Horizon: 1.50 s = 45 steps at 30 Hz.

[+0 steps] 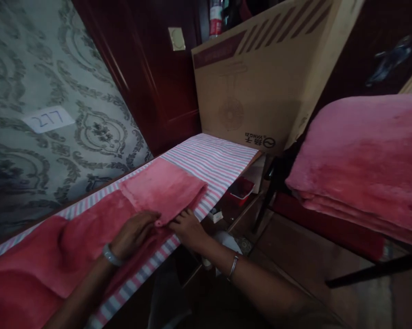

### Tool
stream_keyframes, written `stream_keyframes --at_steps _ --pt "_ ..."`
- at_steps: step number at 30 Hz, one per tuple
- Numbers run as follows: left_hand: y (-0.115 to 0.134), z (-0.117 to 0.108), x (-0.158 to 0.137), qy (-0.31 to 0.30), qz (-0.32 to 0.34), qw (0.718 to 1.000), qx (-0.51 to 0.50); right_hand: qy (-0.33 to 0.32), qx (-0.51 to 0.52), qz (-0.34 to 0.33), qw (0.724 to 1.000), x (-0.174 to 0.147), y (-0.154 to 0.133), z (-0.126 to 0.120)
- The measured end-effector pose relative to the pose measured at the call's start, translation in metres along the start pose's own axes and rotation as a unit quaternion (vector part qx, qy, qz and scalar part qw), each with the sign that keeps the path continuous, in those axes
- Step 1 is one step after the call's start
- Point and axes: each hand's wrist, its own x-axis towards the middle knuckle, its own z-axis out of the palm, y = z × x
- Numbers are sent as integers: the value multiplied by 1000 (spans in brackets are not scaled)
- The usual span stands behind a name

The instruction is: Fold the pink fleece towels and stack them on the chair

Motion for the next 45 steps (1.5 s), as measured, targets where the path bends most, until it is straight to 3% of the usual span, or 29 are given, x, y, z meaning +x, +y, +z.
stream_keyframes --at_steps 3,7,11,16,19,21,25,28,32,37,40,45 --pt "0 2 -2 10 7 1000 23 -7 -12 3 1000 1 1 2" --pt "8 4 0 -21 32 997 65 -18 -25 6 1000 1 2 4" --pt "9 -1 -1 -15 29 999 36 -17 -22 -2 1000 1 1 1" --pt "-8 -16 5 -33 -77 991 -107 6 -7 -10 1000 2 9 -12" --pt "-17 -25 33 15 -155 984 -83 58 4 24 998 -1 23 -27" --pt "-18 -24 58 43 -169 984 -36 89 -1 56 995 -2 36 -40" --pt "-15 -4 91 16 -220 972 82 137 -48 134 980 6 63 -64" --pt "-13 21 90 -18 -258 951 169 92 -91 131 983 15 81 -69" --pt "-14 43 74 -36 -250 942 222 -33 -89 104 990 2 100 -53" --pt "-15 49 66 -50 -257 939 221 -13 -23 116 993 -22 120 -32" --pt "-16 47 68 -49 -262 940 211 7 52 162 985 -14 128 -33" --pt "1 24 63 -55 -279 950 132 -18 117 324 939 18 140 -43"
